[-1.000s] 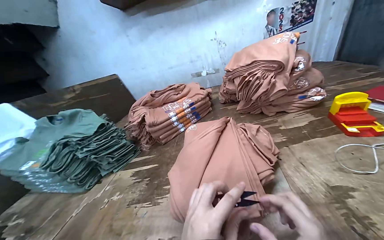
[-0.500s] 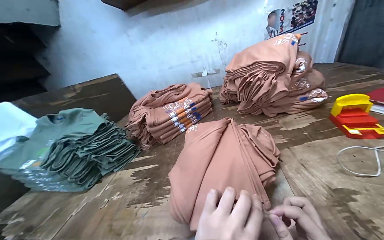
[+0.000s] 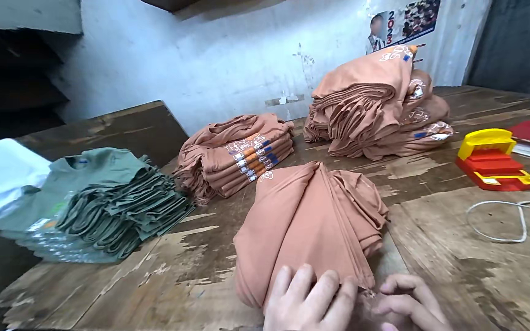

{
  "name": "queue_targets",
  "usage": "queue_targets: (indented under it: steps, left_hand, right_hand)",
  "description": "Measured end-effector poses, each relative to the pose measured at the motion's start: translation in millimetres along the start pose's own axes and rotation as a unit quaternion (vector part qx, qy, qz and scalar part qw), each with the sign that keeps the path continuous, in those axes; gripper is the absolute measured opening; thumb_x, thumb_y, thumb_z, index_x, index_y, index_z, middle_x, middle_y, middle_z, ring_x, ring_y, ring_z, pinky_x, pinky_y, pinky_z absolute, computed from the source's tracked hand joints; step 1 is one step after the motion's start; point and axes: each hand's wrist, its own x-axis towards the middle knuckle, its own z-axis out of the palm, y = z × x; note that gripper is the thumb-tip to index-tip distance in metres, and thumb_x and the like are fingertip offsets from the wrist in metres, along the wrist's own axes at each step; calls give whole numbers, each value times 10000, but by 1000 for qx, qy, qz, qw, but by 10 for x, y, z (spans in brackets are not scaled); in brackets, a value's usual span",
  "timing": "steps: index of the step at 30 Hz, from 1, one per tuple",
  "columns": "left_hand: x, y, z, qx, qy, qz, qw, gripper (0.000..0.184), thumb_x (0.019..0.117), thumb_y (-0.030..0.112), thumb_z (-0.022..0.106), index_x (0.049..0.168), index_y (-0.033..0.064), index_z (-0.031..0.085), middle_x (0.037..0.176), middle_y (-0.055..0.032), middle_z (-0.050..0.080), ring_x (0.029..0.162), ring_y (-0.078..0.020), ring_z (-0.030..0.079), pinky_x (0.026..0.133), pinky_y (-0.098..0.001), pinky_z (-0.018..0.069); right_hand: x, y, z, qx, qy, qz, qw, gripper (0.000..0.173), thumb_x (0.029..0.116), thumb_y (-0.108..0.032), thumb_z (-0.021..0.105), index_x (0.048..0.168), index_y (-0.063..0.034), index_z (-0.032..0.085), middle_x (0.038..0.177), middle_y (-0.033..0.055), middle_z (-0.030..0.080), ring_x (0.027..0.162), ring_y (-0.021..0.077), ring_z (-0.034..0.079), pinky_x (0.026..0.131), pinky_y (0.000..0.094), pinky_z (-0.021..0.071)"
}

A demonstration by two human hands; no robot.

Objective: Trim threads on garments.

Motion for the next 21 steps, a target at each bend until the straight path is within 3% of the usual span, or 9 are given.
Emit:
queue_targets:
  steps: [4, 6, 8, 10, 12, 14, 17, 19, 21]
  left_hand:
    - [-97, -64, -9, -93, -38, -68, 993, 153, 966, 228, 684, 1096, 220, 764, 1008, -9, 725, 890, -192, 643, 763, -403, 470]
    - [-133, -138, -37, -151, -88, -105, 979, 261, 900, 284, 771, 1130, 164, 743, 984, -58, 688, 922, -222, 662, 802, -426, 535]
    - [-188, -216, -7, -221, -89, -126, 963, 172, 814, 101, 751, 982, 139, 767, 867, -35, 669, 844, -174, 654, 766, -368, 544]
    - [-190, -276, -16, -289, -69, -146, 944, 200, 808, 0, 687, 939, 117, 782, 882, -15, 664, 850, -107, 643, 750, -272, 558]
    - [-150, -328, -45, -338, -55, -162, 925, 210, 847, -40, 645, 940, 97, 774, 1032, -22, 715, 968, -87, 678, 815, -249, 588]
    - [-109, -395, -34, -375, -45, -175, 909, 188, 891, -36, 615, 939, 93, 742, 1076, -16, 737, 1011, -107, 698, 851, -283, 607]
    - [-76, -458, -34, -409, -47, -204, 888, 121, 933, 8, 630, 952, 89, 718, 996, 1, 732, 934, -101, 698, 814, -286, 599]
    - [-43, -460, -30, -398, -48, -234, 886, 84, 960, 38, 631, 968, 89, 696, 881, 27, 694, 782, -56, 665, 691, -237, 574]
    - [-6, -486, 42, -395, -49, -269, 877, 60, 989, 112, 622, 980, 109, 682, 818, 49, 660, 697, -37, 619, 617, -211, 529]
  right_hand:
    - [-23, -10, -52, -18, 29, -22, 999, 272, 969, -419, 594, 1091, -200, 699, 1145, -60, 597, 1151, 23, 547, 977, 209, 461]
    - [-18, -68, -10, -68, 43, -52, 995, 277, 940, -371, 617, 1131, -174, 654, 1148, -27, 603, 1151, 50, 567, 981, 231, 481]
    - [4, -189, 122, -143, 50, -64, 986, 364, 899, -360, 731, 1166, -135, 627, 1138, 48, 626, 1128, 131, 596, 976, 303, 502]
    - [91, -286, 317, -178, 51, -58, 981, 465, 866, -412, 804, 1188, -118, 645, 1131, 101, 626, 1091, 182, 600, 948, 342, 505]
    - [219, -315, 497, -122, 64, -49, 989, 300, 890, -304, 814, 1090, -116, 694, 1110, 66, 641, 1084, 115, 625, 944, 254, 543]
    - [353, -285, 616, 28, 82, -31, 996, 127, 895, -61, 779, 1016, -71, 738, 1072, 52, 737, 1038, 113, 715, 894, 256, 625]
    - [492, -269, 669, 157, 82, 7, 984, 162, 914, 55, 700, 1050, -18, 752, 1056, 87, 750, 984, 162, 734, 858, 300, 641]
    - [518, -284, 665, 163, 75, 21, 984, 152, 956, 48, 645, 1060, -1, 744, 1022, 59, 753, 908, 104, 722, 808, 256, 628]
    - [522, -266, 652, 147, 55, 42, 987, 188, 1003, -42, 607, 1175, 19, 648, 1010, 24, 702, 834, 41, 664, 735, 214, 587]
